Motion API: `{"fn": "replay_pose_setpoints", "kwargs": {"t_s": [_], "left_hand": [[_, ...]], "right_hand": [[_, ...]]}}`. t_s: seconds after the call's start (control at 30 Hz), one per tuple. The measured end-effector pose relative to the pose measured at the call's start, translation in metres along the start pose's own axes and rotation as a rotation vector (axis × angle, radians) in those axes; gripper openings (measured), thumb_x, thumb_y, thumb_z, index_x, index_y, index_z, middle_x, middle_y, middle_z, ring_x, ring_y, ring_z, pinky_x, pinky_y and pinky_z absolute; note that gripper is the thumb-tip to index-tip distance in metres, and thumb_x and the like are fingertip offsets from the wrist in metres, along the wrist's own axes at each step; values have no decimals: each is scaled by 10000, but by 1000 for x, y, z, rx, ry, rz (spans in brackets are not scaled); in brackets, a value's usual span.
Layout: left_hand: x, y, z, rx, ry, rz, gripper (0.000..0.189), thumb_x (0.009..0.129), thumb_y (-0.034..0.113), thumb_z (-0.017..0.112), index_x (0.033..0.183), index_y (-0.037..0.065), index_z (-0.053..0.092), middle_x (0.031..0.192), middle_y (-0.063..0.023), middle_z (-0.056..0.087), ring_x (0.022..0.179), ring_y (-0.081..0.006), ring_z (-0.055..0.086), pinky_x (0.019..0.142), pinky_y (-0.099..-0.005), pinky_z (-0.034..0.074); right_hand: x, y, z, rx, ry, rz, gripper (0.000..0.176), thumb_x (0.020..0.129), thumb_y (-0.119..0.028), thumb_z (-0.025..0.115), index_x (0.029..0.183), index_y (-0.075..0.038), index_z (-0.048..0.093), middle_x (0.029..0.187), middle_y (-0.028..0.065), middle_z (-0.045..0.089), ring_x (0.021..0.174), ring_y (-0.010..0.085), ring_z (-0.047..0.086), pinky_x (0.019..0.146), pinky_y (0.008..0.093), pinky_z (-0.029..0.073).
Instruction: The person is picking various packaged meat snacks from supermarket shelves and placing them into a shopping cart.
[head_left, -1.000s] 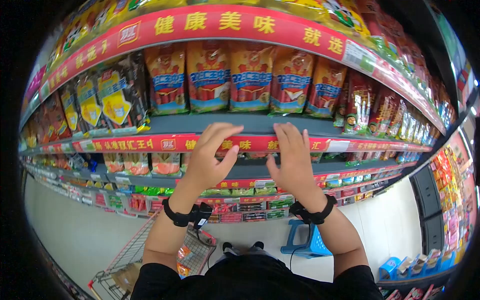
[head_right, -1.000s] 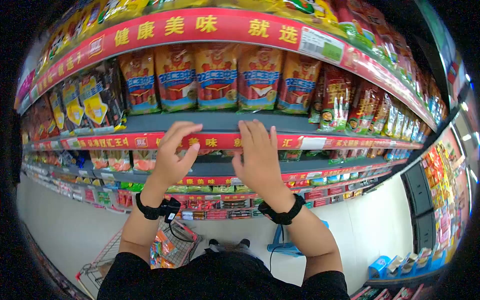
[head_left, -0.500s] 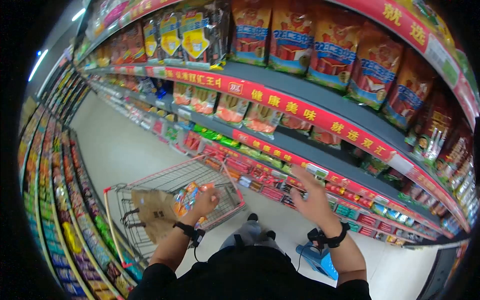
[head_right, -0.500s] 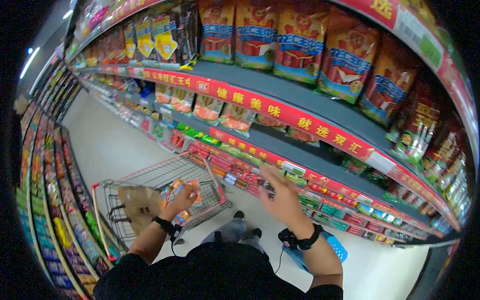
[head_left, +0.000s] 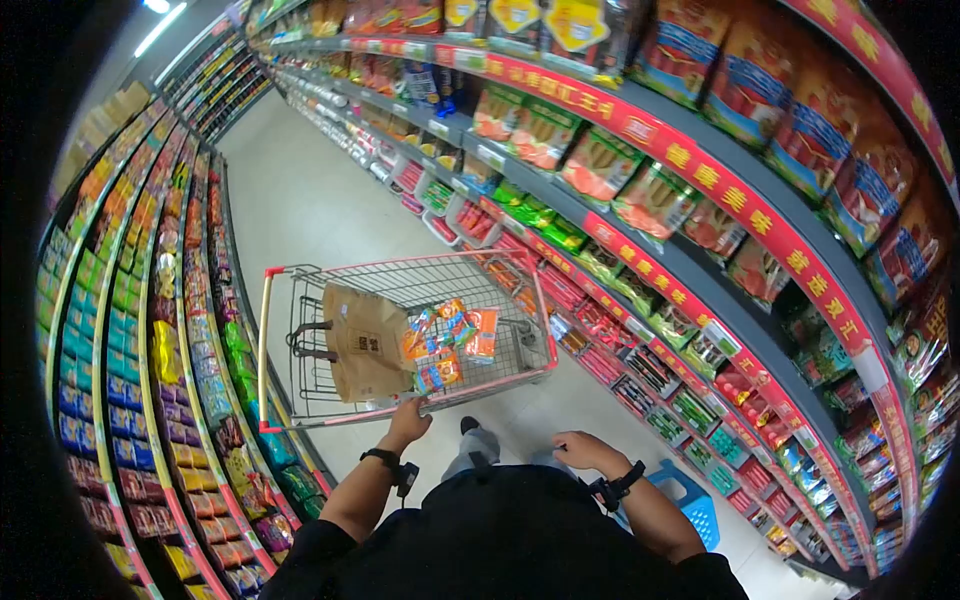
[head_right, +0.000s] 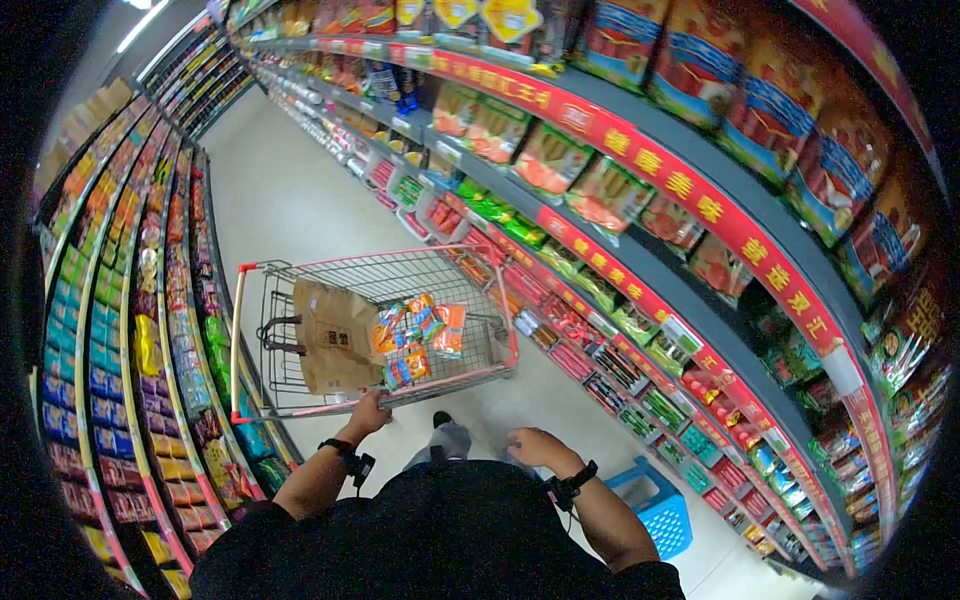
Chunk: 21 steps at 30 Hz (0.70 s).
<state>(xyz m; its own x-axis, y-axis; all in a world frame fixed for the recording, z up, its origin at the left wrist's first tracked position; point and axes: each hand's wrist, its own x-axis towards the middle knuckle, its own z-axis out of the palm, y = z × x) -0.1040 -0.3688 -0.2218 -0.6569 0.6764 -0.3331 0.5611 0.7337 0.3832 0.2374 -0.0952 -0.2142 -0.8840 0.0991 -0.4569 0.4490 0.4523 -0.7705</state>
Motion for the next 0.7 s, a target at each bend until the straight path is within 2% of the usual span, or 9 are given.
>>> {"fn": "replay_pose_setpoints", "kwargs": {"t_s": [0.07,0.17,0.3,0.37,0.4,0.47,0.57,0.7], "left_hand": [[5,-15,1,36,-52,-39,425,789,286,645,1176,113,670,1124,-204,678,1074,-393,628,959,-465,491],[13,-40,-7,-119,-122,-55,400,805,287,638,1158,104,686,1097,-197,691,1057,-386,639,943,-457,500],[19,-90,-13,-221,-180,-36,359,815,291,633,1100,87,711,1088,-193,695,1060,-363,648,929,-440,509],[21,-105,-21,-314,-282,88,346,829,293,628,1088,80,713,1038,-185,704,1023,-350,661,892,-434,517],[26,-116,-21,-333,-277,86,346,829,293,628,1088,80,713,1038,-185,704,1023,-350,661,892,-434,517],[36,-144,-24,-470,-359,263,332,844,298,622,1065,64,702,992,-178,708,984,-338,669,854,-438,518],[54,-201,10,-532,-381,236,309,851,294,621,1021,45,689,958,-180,702,940,-349,668,827,-445,516],[44,-214,-7,-449,-371,135,304,895,260,623,1065,11,658,975,-175,711,936,-314,681,843,-411,522]], "right_hand": [[15,-13,8,14,-19,70,416,871,-262,646,1208,-18,638,1127,208,685,1068,354,653,932,400,509],[39,-60,3,-115,-72,71,429,862,-270,655,1191,5,637,1103,216,689,1051,365,656,927,406,512],[99,-77,46,-126,-74,114,423,861,-262,662,1184,10,640,1107,214,688,1046,351,661,917,400,519],[132,-89,67,-38,-84,-19,411,868,-251,663,1176,20,640,1099,209,690,1034,328,669,908,388,523],[146,-100,74,-54,-93,-13,411,868,-251,663,1176,20,640,1099,209,690,1034,328,669,908,388,523],[179,-127,90,-54,-144,58,393,880,-244,655,1163,28,640,1086,204,692,1025,310,673,901,377,524],[221,-160,102,-102,-118,70,377,887,-220,653,1163,36,639,1069,196,696,1006,294,677,890,371,527],[253,-165,112,6,-123,39,349,890,-183,654,1161,36,642,1065,180,699,987,265,678,875,359,529]]}}
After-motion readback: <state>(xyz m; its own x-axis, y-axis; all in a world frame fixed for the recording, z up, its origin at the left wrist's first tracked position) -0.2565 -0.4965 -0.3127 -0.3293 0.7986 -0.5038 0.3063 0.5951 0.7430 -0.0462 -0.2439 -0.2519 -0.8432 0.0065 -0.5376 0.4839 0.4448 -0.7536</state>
